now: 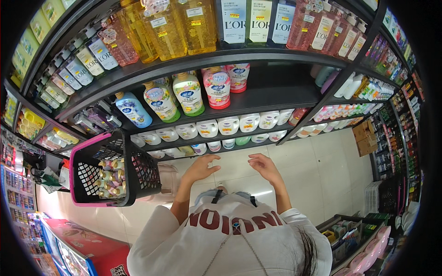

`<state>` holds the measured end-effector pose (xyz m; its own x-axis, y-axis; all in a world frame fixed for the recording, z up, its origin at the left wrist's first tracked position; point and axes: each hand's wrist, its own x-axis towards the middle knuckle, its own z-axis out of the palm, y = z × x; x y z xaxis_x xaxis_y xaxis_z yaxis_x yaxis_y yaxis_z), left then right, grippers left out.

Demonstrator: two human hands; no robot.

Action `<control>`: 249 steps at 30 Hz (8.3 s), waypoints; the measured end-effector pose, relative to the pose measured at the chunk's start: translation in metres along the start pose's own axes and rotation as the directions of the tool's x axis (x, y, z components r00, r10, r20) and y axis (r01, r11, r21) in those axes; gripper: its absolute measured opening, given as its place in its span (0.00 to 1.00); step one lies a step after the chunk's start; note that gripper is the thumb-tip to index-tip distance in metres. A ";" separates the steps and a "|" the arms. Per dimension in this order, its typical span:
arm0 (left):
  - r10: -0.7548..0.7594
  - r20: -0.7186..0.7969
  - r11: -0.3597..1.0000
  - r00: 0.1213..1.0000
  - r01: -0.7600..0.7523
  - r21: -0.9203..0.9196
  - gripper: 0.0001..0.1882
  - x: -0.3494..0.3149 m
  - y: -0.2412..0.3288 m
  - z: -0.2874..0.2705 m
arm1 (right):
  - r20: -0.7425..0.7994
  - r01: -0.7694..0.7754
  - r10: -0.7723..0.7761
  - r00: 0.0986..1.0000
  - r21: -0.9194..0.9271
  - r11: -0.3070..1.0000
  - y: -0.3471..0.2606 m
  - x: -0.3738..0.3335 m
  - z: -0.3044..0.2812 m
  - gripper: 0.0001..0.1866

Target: The person selects bottles from the store shelves and places them one by one into a shopping basket by hand.

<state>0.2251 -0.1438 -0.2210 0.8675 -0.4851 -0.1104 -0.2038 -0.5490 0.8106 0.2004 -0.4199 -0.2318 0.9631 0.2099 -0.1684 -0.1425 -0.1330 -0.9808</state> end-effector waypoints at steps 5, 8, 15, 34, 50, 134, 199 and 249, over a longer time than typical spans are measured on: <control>-0.012 0.021 1.000 1.000 0.012 0.018 0.22 0.038 0.001 -0.014 | -0.043 0.057 -0.060 0.997 -0.063 0.996 0.001 0.027 -0.017 0.17; 0.074 0.007 0.995 0.997 -0.075 0.064 0.23 0.070 0.010 -0.022 | -0.084 0.084 -0.090 0.992 -0.073 0.994 0.000 0.042 -0.028 0.20; 0.277 -0.100 0.959 0.956 -0.267 0.098 0.24 0.129 0.049 -0.042 | -0.164 0.099 -0.087 0.983 0.066 0.993 -0.014 0.055 -0.041 0.24; 0.318 -0.714 0.927 0.624 -0.046 0.373 0.14 0.308 0.085 -0.078 | 0.042 -0.123 0.116 0.992 0.310 0.943 -0.058 0.229 -0.107 0.20; 0.385 -0.595 0.730 0.705 0.161 0.664 0.12 0.345 0.077 -0.087 | 0.082 -0.140 0.118 0.990 0.348 0.927 -0.058 0.252 -0.107 0.21; 0.039 -0.919 0.966 0.392 0.221 0.135 0.19 -0.215 0.137 -0.119 | 0.792 0.436 -0.468 0.391 0.289 0.853 -0.120 0.078 0.274 0.39; -0.891 -0.414 0.452 0.187 0.284 -0.846 0.15 -0.360 -0.215 -0.222 | 0.985 0.604 0.157 0.075 -0.170 0.779 -0.026 0.182 0.604 0.40; -0.842 -0.441 0.393 0.310 0.913 -0.108 0.25 -0.353 -0.301 -0.187 | 0.831 0.643 0.537 0.141 -0.490 0.588 0.013 0.178 0.648 0.38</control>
<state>0.0648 0.3197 -0.3186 0.6407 0.6121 -0.4635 0.7613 -0.5850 0.2798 0.2222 0.2438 -0.3382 -0.1303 0.7637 -0.6323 0.6476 -0.4174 -0.6375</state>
